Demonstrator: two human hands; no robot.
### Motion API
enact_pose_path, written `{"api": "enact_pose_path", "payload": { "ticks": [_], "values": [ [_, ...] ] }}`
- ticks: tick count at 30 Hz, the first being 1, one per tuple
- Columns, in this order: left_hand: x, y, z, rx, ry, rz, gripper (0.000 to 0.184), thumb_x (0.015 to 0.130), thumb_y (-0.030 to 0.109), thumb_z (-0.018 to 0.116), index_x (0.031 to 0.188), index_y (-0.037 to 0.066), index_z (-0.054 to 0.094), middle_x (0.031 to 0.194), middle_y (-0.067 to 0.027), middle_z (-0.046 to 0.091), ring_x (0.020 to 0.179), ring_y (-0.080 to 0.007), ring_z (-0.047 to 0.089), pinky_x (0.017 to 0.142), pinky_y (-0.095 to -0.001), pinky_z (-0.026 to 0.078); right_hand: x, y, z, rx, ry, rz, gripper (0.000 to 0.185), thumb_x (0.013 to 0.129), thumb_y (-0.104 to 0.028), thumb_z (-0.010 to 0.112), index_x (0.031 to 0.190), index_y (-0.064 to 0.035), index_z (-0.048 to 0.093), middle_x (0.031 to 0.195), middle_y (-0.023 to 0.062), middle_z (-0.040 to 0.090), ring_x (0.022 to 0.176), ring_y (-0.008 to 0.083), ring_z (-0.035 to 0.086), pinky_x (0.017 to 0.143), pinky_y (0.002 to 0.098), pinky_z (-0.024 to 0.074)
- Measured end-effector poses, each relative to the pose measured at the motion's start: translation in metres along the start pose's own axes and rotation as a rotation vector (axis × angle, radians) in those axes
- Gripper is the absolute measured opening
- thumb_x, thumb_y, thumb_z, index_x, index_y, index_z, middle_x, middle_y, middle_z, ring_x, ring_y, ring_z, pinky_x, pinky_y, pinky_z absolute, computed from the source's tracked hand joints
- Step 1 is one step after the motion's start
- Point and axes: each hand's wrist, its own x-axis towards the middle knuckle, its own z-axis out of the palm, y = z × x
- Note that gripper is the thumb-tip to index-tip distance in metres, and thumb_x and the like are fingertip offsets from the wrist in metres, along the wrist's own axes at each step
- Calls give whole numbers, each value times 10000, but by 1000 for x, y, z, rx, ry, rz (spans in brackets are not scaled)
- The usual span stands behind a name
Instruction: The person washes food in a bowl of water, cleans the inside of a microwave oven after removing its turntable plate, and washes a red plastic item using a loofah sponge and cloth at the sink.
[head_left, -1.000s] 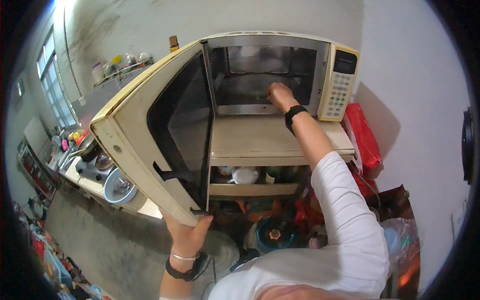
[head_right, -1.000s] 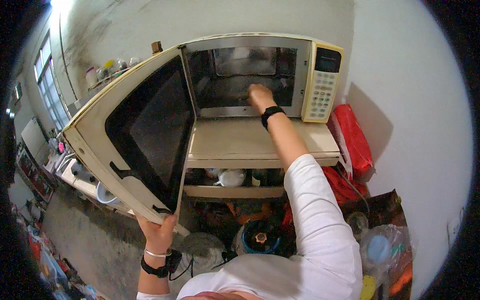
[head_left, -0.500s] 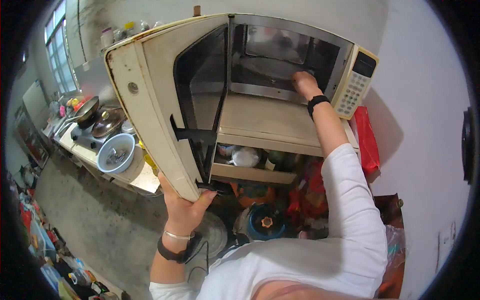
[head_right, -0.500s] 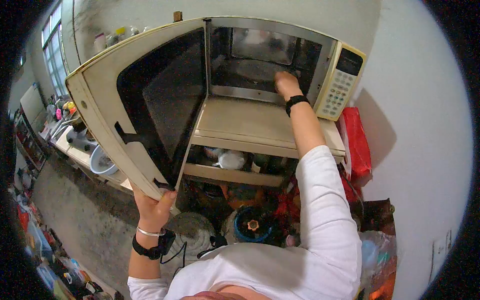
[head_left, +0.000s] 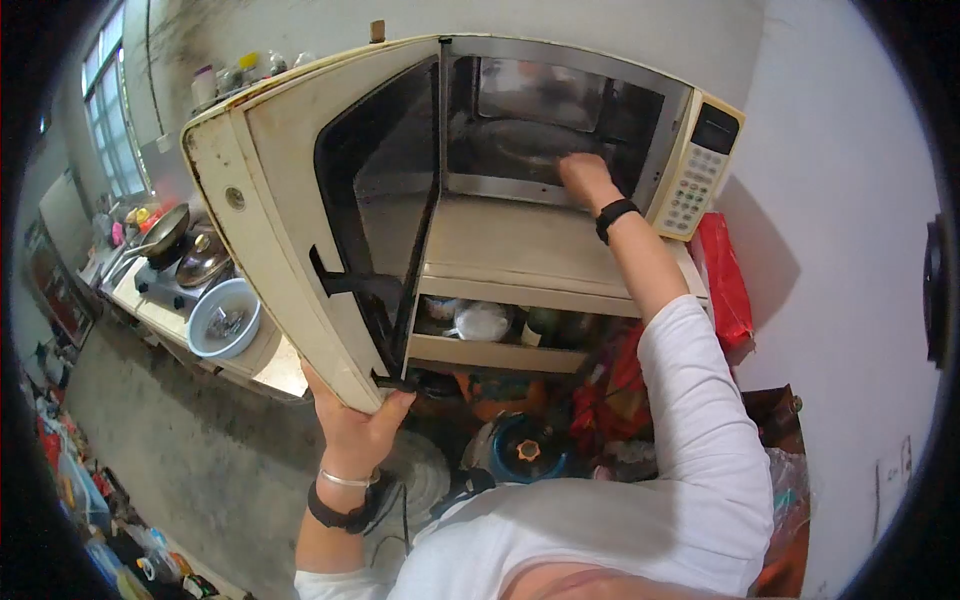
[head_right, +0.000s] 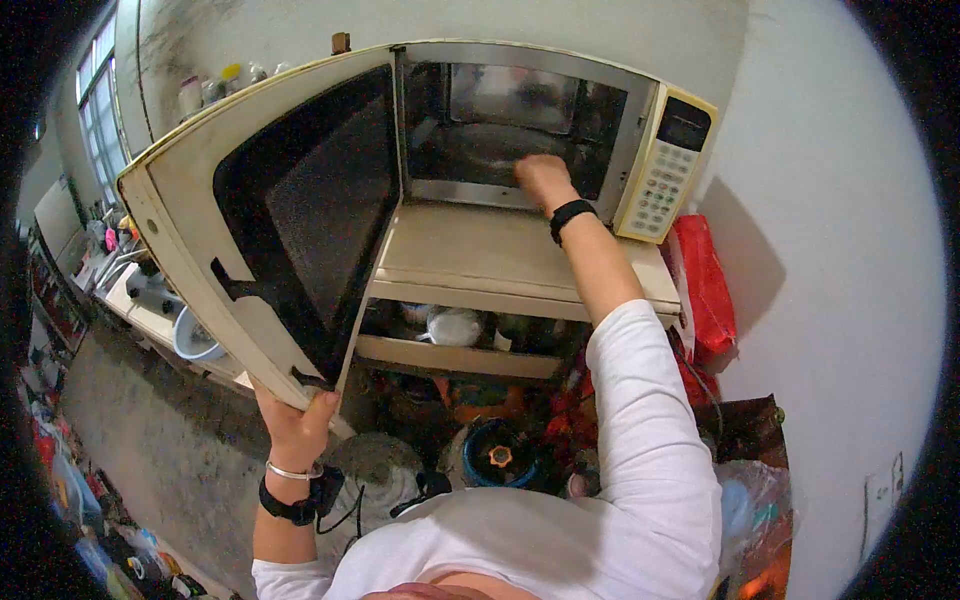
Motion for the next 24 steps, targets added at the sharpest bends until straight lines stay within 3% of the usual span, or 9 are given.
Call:
{"api": "enact_pose_path", "payload": {
  "ticks": [4, 7, 8, 13, 18, 19, 24],
  "values": [
    [-4, -10, -4, 56, -16, -45, 845, 626, 228, 749, 1236, -58, 240, 1127, -137, 400, 1008, -240, 426, 875, -334, 359, 2, -23, 3, -30, 59, -82, 138, 734, -77, 527, 799, -80, 649, 800, 122, 640, 755, 272, 633, 622, 371, 514],
    [-3, -14, -4, 153, 26, 85, 638, 652, 137, 697, 1158, 15, 328, 969, -52, 442, 805, -134, 475, 700, -261, 433, 3, -40, 14, 10, 172, -45, 153, 750, -90, 518, 853, -85, 631, 865, 95, 624, 806, 257, 619, 635, 356, 516],
    [-3, -13, -3, 159, 46, 86, 610, 658, 138, 692, 1139, 15, 337, 957, -50, 441, 803, -130, 469, 701, -260, 429, 4, -44, 15, 59, 242, -19, 158, 754, -95, 515, 866, -84, 625, 899, 94, 615, 832, 255, 612, 640, 356, 517],
    [-4, -18, -7, 269, 6, 171, 593, 677, 138, 676, 1138, 6, 328, 941, -49, 441, 795, -127, 465, 707, -258, 423, 2, -43, 15, 113, 183, 4, 175, 737, -102, 540, 891, -70, 615, 936, 112, 597, 888, 273, 588, 659, 357, 518],
    [-6, -17, -8, 222, -3, 132, 605, 690, 119, 656, 1164, -7, 302, 989, -65, 432, 869, -154, 455, 780, -287, 407, -17, -28, -2, 411, -16, 284, 291, 680, -136, 613, 963, -69, 616, 997, 135, 596, 950, 297, 568, 783, 422, 479],
    [-6, -18, -8, 216, 0, 138, 603, 691, 111, 651, 1166, -8, 300, 996, -68, 430, 881, -157, 452, 791, -291, 404, -20, -26, -3, 410, -17, 362, 335, 701, -179, 612, 1025, -96, 609, 1019, 112, 593, 972, 302, 545, 895, 523, 344],
    [-10, -25, -6, 134, 29, 96, 621, 689, 128, 657, 1171, -5, 288, 1002, -76, 427, 926, -161, 436, 833, -309, 386, -23, -10, 7, 508, 18, 331, 250, 729, -188, 602, 950, -77, 640, 942, 139, 617, 932, 322, 558, 831, 460, 410]
  ]
}}
